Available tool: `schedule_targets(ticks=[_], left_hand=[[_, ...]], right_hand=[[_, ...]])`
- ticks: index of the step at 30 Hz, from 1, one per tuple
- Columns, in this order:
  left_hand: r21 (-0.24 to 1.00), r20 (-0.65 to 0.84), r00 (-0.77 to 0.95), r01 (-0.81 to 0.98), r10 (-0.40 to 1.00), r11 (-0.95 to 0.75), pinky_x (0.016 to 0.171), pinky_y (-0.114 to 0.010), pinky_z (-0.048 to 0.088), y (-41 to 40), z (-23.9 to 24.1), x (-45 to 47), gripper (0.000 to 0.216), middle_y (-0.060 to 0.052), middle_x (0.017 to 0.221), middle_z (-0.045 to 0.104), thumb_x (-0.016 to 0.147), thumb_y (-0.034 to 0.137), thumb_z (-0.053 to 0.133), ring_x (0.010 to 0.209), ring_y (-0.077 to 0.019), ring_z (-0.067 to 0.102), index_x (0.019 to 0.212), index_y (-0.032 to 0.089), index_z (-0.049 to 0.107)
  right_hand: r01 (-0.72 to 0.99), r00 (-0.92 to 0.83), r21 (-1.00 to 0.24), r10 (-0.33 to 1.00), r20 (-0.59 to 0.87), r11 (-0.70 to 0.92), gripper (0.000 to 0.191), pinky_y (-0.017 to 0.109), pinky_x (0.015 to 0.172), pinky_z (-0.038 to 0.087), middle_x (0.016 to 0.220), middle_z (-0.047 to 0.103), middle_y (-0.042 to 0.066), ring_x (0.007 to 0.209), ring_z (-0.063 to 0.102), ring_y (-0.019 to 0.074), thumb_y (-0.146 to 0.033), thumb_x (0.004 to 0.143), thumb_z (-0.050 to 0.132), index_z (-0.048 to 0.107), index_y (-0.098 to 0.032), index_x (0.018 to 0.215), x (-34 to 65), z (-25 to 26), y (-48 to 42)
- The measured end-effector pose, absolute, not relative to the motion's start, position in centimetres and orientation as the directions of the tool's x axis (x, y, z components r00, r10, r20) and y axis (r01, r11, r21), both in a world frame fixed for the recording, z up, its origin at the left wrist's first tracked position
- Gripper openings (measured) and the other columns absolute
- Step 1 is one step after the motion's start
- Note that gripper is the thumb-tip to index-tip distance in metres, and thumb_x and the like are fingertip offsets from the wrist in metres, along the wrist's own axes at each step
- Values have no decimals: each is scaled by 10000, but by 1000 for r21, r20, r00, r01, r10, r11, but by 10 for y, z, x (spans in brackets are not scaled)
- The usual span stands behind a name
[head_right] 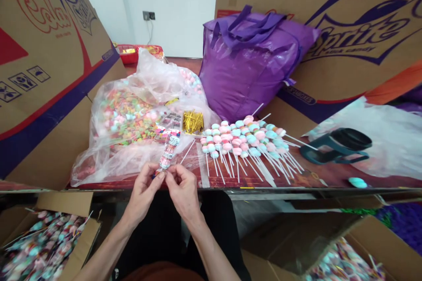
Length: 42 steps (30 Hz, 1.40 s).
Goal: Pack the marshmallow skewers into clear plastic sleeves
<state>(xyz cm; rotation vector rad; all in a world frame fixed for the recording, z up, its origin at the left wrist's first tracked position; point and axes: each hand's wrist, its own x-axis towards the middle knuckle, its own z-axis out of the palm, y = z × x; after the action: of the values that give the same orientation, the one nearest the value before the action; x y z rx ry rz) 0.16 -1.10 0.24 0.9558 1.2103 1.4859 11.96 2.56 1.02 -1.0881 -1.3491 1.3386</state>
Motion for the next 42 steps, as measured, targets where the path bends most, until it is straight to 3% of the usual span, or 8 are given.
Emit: schedule_targets(ticks=[8, 16, 21, 26, 31, 33, 37, 42], left_hand=[[926, -114, -278, -378, 954, 1, 521, -186, 309, -12, 5, 7, 358, 34, 634, 483, 840, 453, 704, 557, -64, 372, 718, 153, 551], [520, -437, 289, -692, 852, 501, 391, -134, 95, -25, 29, -11, 506, 119, 510, 338, 573, 413, 921, 450, -17, 122, 811, 162, 551], [819, -355, -57, -500, 933, 281, 440, -131, 299, -31, 11, -4, 383, 59, 592, 516, 742, 476, 800, 472, -37, 348, 898, 172, 628], [982, -141, -296, -164, 945, 95, 836, -243, 495, -37, -3, -1, 305, -42, 968, 710, 754, 410, 795, 930, -175, 628, 963, 192, 753], [797, -415, -121, -526, 902, 297, 458, -139, 335, -25, 0, -4, 341, 29, 604, 572, 609, 361, 902, 473, -21, 368, 806, 134, 742], [639, -515, -4, -668, 857, 381, 401, -123, 260, -18, 2, -3, 358, 57, 554, 508, 533, 293, 943, 429, 10, 263, 722, 107, 701], [466, -594, 56, -789, 803, 400, 402, -127, 335, -14, 8, 0, 331, 57, 600, 523, 505, 126, 931, 459, -14, 394, 689, 105, 656], [370, -679, 106, -804, 726, 465, 401, -151, 384, -19, 22, 7, 104, 31, 637, 552, 736, 51, 733, 487, -53, 486, 749, 116, 653]], right_hand=[[53, -293, -987, 947, 130, 152, 179, 264, 724, 469, 819, 600, 5, 765, 582, 155, -354, 976, 502, 559, -205, 896, 118, -1, 8], [33, -506, -969, 840, 195, 245, 123, 281, 809, 460, 936, 558, 25, 874, 558, 162, -296, 1008, 450, 517, -216, 942, 134, 19, 8], [341, -461, -832, 849, 259, 439, 106, 308, 736, 448, 861, 549, 40, 781, 550, 182, -186, 963, 375, 479, -200, 976, 127, 20, 4], [478, -405, -803, 900, 159, 357, 131, 326, 733, 453, 896, 615, 65, 811, 599, 209, -182, 950, 392, 506, -191, 1015, 127, 22, -1], [263, -409, -929, 902, 137, 261, 181, 239, 628, 442, 704, 586, -27, 621, 547, 124, -185, 977, 432, 523, -208, 822, 137, 20, 3], [285, -373, -866, 880, 295, 411, 225, 244, 663, 466, 772, 618, 5, 678, 582, 130, -163, 997, 398, 586, -194, 877, 139, 16, 3], [451, -385, -525, 688, 616, 722, 268, 278, 730, 493, 979, 687, 88, 848, 643, 172, -125, 1006, 420, 665, -173, 1104, 143, 9, 2], [517, -343, -334, 549, 762, 788, 172, 306, 680, 479, 874, 689, 81, 763, 610, 179, -94, 963, 503, 661, -157, 989, 137, 4, 4]])
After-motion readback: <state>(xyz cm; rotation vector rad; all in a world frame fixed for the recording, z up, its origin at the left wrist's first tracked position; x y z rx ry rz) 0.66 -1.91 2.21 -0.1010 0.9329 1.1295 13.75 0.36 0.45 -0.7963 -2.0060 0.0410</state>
